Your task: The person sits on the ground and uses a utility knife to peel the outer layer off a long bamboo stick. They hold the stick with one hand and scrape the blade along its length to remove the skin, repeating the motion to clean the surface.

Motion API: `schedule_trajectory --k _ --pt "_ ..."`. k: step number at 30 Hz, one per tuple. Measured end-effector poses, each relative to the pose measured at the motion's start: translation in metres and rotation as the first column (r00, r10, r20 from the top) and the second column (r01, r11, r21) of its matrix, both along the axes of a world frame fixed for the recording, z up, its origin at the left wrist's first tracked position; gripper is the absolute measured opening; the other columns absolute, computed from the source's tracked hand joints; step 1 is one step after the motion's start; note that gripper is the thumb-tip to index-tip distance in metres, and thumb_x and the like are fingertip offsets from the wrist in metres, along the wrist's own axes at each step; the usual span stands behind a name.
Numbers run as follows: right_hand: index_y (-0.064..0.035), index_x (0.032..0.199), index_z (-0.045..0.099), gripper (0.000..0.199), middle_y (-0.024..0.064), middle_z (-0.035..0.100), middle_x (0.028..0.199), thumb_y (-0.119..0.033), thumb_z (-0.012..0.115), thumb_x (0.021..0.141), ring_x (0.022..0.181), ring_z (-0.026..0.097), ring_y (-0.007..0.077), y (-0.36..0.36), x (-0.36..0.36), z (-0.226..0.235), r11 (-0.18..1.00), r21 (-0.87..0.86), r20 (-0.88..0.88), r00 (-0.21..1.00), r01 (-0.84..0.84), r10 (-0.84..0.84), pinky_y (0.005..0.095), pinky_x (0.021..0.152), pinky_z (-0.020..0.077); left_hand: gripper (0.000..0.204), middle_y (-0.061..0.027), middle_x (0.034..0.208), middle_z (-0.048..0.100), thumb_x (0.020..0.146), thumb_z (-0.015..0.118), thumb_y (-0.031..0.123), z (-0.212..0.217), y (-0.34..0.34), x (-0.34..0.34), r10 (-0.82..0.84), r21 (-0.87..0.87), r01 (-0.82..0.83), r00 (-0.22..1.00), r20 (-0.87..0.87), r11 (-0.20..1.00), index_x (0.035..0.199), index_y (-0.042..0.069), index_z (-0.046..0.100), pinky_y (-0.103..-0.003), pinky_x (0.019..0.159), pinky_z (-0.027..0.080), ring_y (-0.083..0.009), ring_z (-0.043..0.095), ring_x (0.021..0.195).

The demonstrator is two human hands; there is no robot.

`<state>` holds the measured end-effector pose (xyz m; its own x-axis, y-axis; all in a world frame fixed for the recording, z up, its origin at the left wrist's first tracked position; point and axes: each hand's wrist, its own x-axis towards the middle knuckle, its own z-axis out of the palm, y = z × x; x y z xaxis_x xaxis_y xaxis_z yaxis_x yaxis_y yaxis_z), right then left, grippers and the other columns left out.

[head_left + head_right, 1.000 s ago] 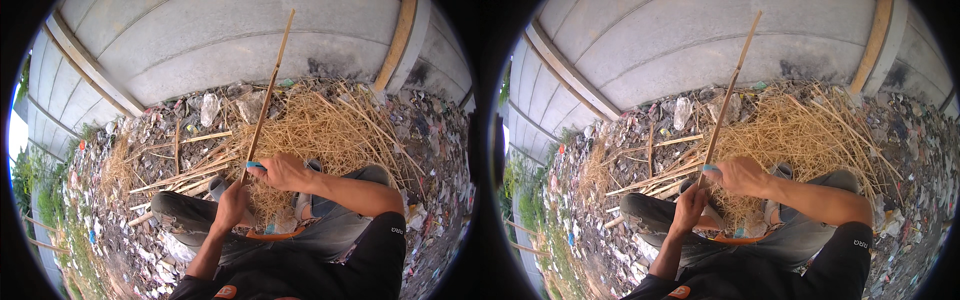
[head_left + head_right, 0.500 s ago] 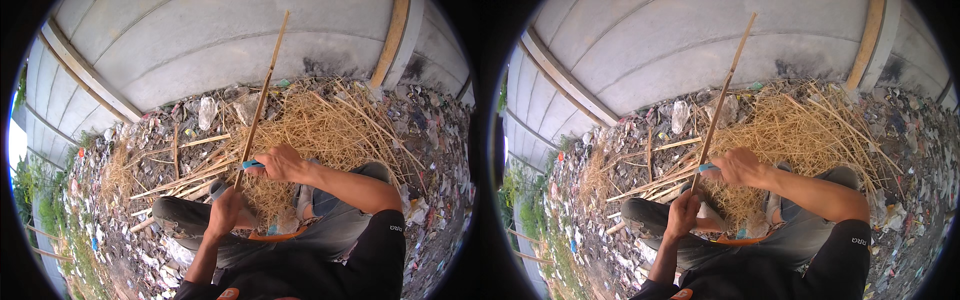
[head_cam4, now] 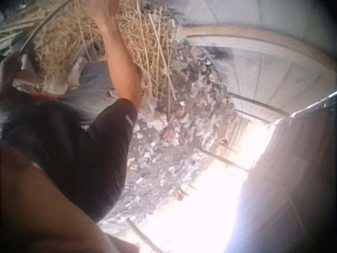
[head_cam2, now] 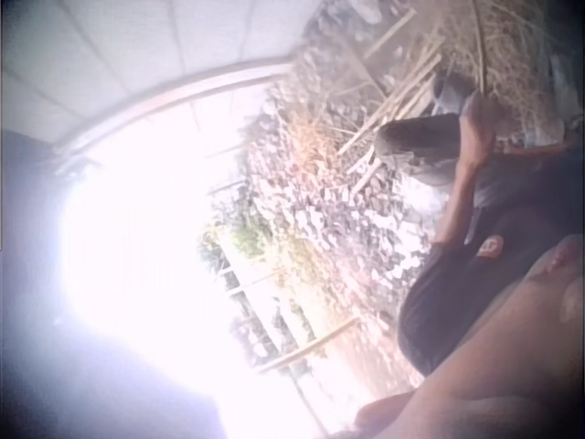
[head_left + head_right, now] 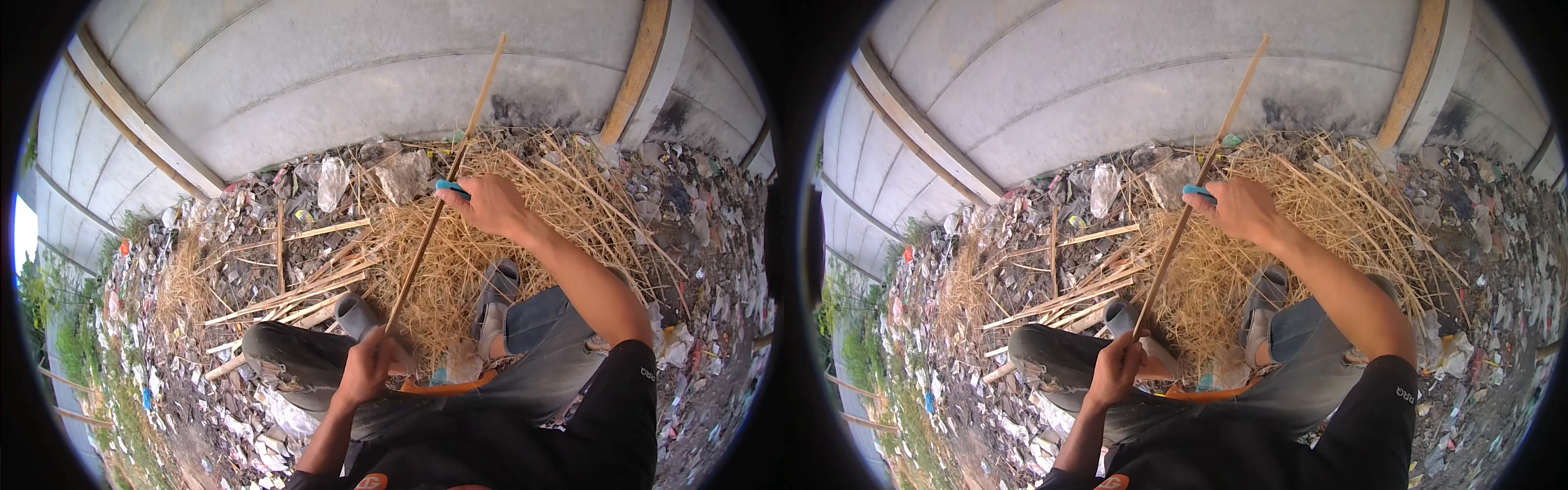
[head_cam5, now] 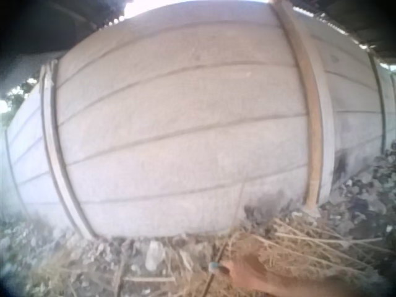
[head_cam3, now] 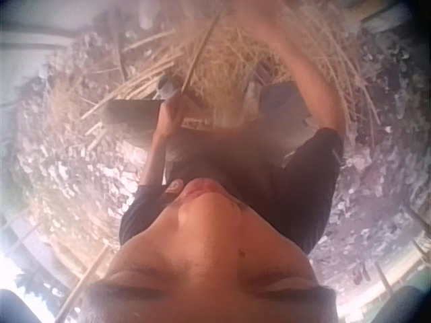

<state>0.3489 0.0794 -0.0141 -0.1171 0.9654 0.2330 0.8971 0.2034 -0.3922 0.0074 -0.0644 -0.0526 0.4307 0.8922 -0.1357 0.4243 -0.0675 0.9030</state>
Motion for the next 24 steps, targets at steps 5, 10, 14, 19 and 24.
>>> schedule_trajectory --k 5,10,14,19,24 --pt "-0.0099 0.083 0.068 0.054 0.0049 0.055 0.051 -0.062 0.062 0.092 0.045 0.058 0.0211 -0.012 0.002 0.004 0.978 0.153 -0.007 0.99 -0.138 0.141 0.0372 0.045 0.0432 0.03 0.0006 0.079 0.06 0.106 0.049 0.008 -0.013 -0.003 -0.012 0.043 -0.028 -0.042 0.998 0.035 0.999 0.131 -0.002 0.061 -0.024 0.068 0.045 -0.0059 0.054 0.074" --pt "-0.0086 0.113 0.069 0.049 0.0024 0.065 0.064 -0.051 0.075 0.089 0.055 0.067 0.0204 0.005 0.034 0.008 0.862 0.507 -0.076 0.996 0.002 0.042 0.0313 0.049 0.05 0.029 0.0006 0.082 0.06 0.106 0.049 0.009 -0.022 -0.011 -0.023 0.069 -0.063 -0.064 0.994 0.079 0.996 0.13 -0.003 0.061 -0.024 0.07 0.046 -0.0059 0.055 0.075" --pt "-0.0094 0.123 0.07 0.049 0.0082 0.074 0.094 -0.048 0.073 0.092 0.073 0.072 0.021 0.008 0.039 0.02 0.861 0.508 0.051 0.999 -0.021 -0.006 0.0327 0.059 0.0567 0.029 0.0001 0.084 0.06 0.106 0.05 0.009 -0.022 -0.016 -0.04 0.03 -0.074 -0.029 1.0 0.009 0.997 0.13 -0.003 0.06 -0.024 0.07 0.047 -0.0067 0.055 0.074" --pt "-0.009 0.099 0.077 0.037 0.0054 0.07 0.083 -0.045 0.074 0.091 0.073 0.071 0.0217 0.015 0.049 0.011 0.93 0.34 0.028 0.99 -0.136 0.135 0.036 0.063 0.056 0.029 -0.0027 0.08 0.062 0.104 0.052 0.006 -0.016 -0.016 -0.055 -0.028 -0.033 0.027 0.999 -0.02 0.999 0.13 -0.003 0.063 -0.027 0.068 0.049 -0.0089 0.059 0.074" --pt "-0.0061 0.082 0.076 0.029 0.0069 0.063 0.066 -0.034 0.078 0.091 0.062 0.062 0.02 0.011 0.048 0.021 0.984 0.136 -0.117 0.984 -0.118 0.134 0.0405 0.061 0.0459 0.031 -0.0038 0.075 0.064 0.102 0.053 0.007 0.0 -0.017 -0.069 -0.033 -0.037 0.028 0.992 -0.123 0.999 0.131 -0.001 0.064 -0.027 0.068 0.05 -0.0089 0.06 0.072"
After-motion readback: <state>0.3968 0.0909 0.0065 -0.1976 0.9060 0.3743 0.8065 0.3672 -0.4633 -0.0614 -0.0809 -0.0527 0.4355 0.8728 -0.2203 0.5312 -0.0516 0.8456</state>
